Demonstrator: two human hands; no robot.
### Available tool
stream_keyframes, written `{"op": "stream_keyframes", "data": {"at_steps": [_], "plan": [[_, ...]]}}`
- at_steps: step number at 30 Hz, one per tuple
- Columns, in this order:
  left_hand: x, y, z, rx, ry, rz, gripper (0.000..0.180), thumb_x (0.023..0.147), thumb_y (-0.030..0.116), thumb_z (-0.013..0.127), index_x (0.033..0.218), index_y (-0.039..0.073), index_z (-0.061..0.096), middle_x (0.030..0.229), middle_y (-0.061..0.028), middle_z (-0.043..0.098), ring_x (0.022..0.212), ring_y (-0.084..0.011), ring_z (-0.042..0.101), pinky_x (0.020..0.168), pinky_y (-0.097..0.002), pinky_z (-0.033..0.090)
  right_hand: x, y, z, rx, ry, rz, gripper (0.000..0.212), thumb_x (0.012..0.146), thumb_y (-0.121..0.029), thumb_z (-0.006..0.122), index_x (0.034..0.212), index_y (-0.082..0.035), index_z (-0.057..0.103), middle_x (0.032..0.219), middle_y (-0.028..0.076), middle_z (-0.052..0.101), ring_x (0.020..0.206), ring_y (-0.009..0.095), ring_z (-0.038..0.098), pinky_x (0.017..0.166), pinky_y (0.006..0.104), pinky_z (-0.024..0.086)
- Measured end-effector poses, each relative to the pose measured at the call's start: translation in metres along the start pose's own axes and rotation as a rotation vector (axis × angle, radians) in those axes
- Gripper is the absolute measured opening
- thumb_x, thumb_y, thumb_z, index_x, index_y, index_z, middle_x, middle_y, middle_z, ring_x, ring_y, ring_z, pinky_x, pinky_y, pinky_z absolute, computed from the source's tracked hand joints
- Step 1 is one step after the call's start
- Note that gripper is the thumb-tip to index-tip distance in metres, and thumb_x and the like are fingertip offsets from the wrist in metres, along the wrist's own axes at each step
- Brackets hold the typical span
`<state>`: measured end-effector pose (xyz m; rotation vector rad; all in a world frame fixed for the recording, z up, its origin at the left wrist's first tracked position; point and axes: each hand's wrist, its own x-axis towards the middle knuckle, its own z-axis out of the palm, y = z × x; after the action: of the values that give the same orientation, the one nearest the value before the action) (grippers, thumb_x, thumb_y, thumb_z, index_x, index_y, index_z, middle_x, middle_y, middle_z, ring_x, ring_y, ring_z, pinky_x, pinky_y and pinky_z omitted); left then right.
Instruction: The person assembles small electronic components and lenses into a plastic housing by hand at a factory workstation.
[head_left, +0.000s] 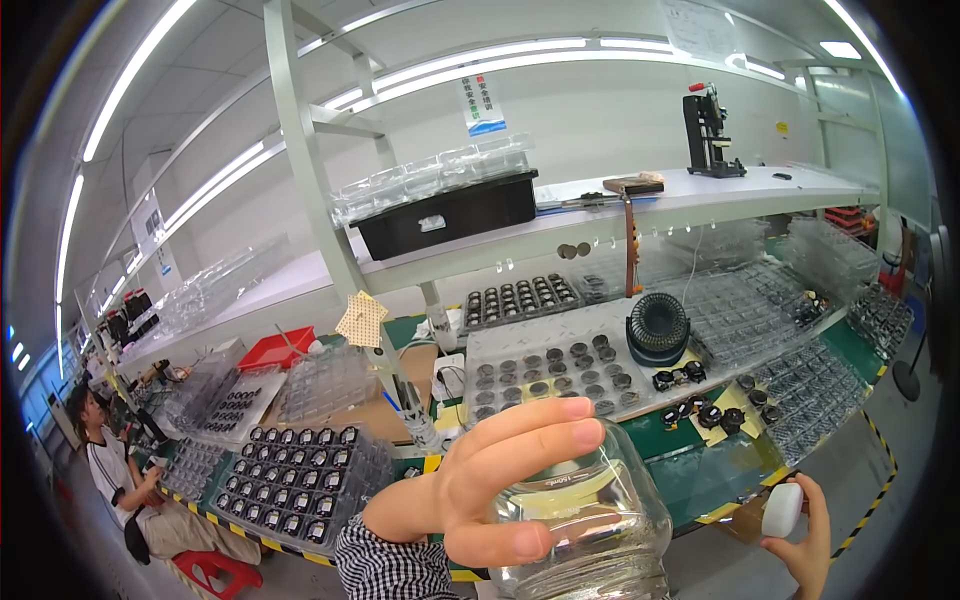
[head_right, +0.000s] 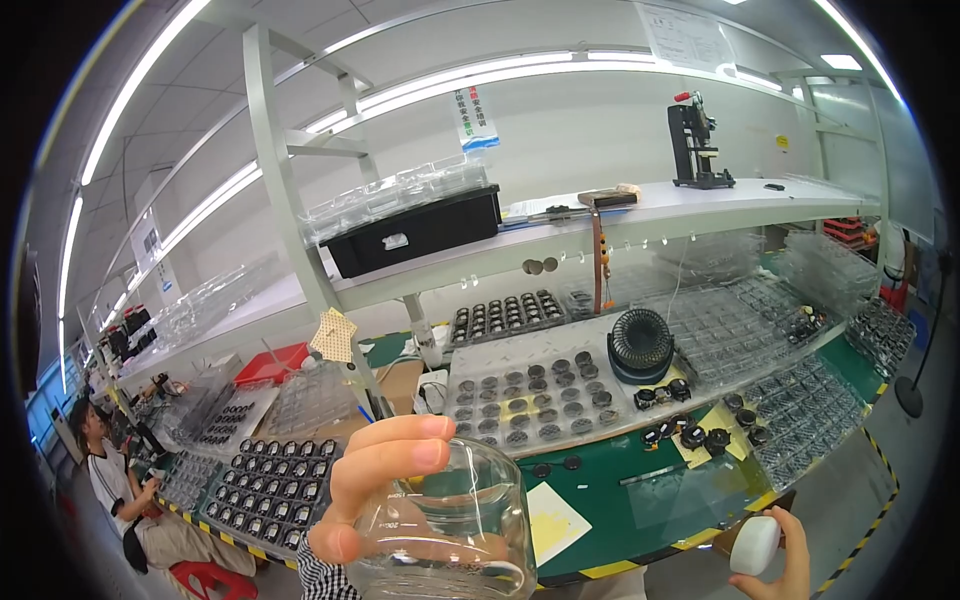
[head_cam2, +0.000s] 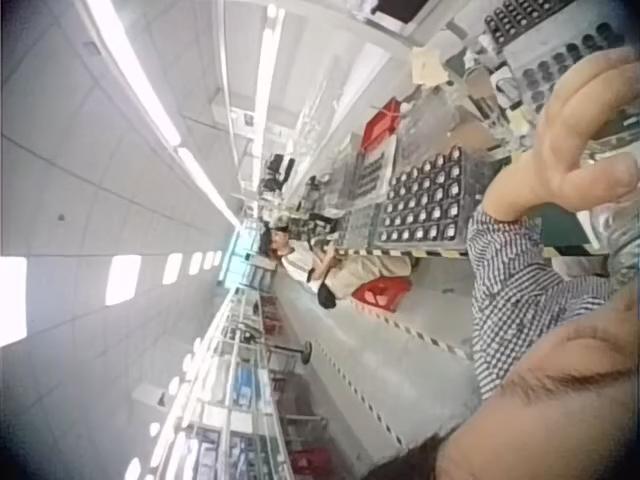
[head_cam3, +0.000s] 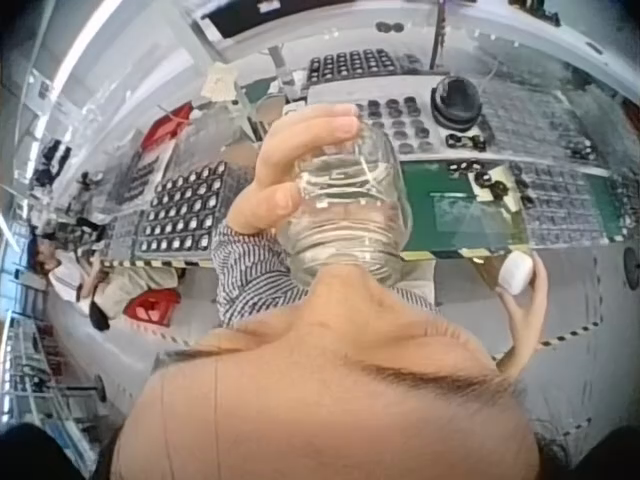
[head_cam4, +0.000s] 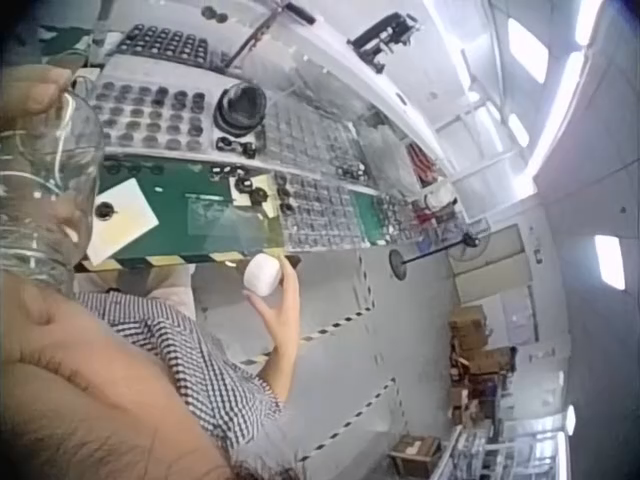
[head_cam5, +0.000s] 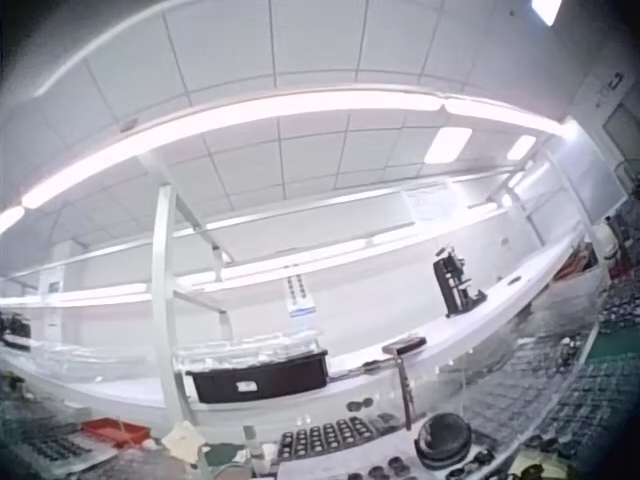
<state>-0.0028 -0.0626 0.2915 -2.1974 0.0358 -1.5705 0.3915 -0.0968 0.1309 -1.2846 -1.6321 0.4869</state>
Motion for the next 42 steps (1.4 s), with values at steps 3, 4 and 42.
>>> {"op": "stream_keyframes", "data": {"at_steps": [3, 4, 42], "plan": [[0.005, 0.000, -0.001, 0.030, -0.014, 0.012, 0.053, 0.088, 0.015, 0.068, 0.129, 0.016, 0.035, 0.118, -0.0357, 0.055, 0.101, -0.0461, 0.062, 0.081, -0.0470, 0.058, 0.001, -0.008, -0.010, -0.017, -0.073, -0.011, 0.091, 0.060, -0.011, 0.082, 0.140, -0.001, 0.041, 0.134, 0.013, 0.051, 0.118, 0.025, 0.051, 0.100, 0.0358, 0.040], [0.006, 0.000, -0.001, 0.032, -0.016, 0.016, 0.053, 0.088, 0.015, 0.068, 0.129, 0.016, 0.035, 0.118, -0.0357, 0.055, 0.101, -0.0461, 0.062, 0.081, -0.0470, 0.058, 0.001, -0.011, -0.014, -0.049, -0.153, -0.032, 0.083, 0.069, 0.003, 0.077, 0.143, -0.003, 0.039, 0.139, 0.014, 0.046, 0.127, 0.027, 0.046, 0.106, 0.0373, 0.038], [0.021, 0.009, -0.017, 0.132, -0.031, 0.047, 0.070, 0.076, 0.010, 0.080, 0.128, 0.016, 0.035, 0.117, -0.0321, 0.057, 0.102, -0.0432, 0.063, 0.081, -0.0436, 0.059, -0.008, -0.021, -0.014, -0.064, -0.114, -0.005, 0.081, 0.070, 0.004, 0.077, 0.142, -0.004, 0.041, 0.137, 0.014, 0.049, 0.125, 0.027, 0.048, 0.104, 0.0377, 0.039]]}}
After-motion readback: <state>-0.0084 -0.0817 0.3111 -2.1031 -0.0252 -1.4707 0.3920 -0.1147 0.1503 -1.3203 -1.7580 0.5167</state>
